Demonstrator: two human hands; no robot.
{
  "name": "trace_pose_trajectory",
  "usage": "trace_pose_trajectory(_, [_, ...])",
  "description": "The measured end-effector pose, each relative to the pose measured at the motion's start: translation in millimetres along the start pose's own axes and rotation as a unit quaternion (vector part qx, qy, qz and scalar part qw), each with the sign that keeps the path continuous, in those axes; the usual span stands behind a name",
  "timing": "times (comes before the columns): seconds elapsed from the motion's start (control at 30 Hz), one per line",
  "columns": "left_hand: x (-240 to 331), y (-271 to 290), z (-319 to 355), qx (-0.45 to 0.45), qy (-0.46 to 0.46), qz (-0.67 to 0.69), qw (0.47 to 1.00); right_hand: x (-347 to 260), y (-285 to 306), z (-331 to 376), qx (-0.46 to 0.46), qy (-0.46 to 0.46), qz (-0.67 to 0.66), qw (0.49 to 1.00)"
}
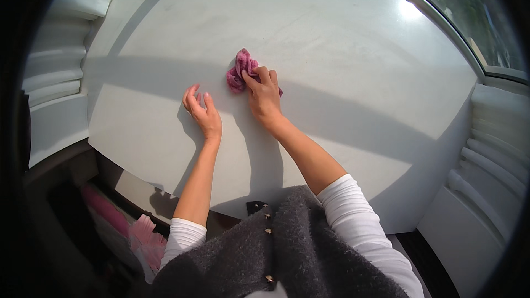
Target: The person fills a pink basin with water at a bathroom sink, wrings a purple cloth, and carries the basin into a bedroom. They remove a quilted cover from a window seat and wipe the white surface with the cloth, then rinse the cloth in the basin.
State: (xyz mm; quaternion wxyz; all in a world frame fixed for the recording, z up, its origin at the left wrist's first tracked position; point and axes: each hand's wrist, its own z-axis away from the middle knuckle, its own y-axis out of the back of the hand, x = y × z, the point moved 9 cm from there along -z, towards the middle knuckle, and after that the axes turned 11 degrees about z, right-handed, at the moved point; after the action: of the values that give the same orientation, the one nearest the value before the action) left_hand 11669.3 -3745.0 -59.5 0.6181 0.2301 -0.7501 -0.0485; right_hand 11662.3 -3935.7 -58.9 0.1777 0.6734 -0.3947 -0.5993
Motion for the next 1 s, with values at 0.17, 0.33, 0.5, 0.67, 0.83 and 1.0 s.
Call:
trace_pose_trajectory(0.17, [47,110,4,0.164,0.067,0.035,0.984,-82,-84,59,-0.114,-0.094,-0.303,0.942])
trace_pose_trajectory(0.33, [-6,265,96,0.260,0.138,-0.087,0.952,-48,-16,-11,-0.006,-0.163,-0.462,0.872])
trace_pose_trajectory(0.5, [-80,378,252,0.278,0.216,-0.114,0.929,168,90,-112,0.121,-0.158,0.058,0.978])
trace_pose_trajectory(0.67, [-125,441,430,0.415,0.464,0.005,0.783,119,40,-122,0.069,-0.130,0.375,0.915])
trace_pose_trajectory(0.83, [-148,490,637,0.374,0.530,0.103,0.754,-77,-109,-66,-0.014,0.089,0.184,0.979])
trace_pose_trajectory(1.0, [-118,444,673,0.371,0.642,0.146,0.655,-244,-198,109,-0.123,0.313,0.062,0.940])
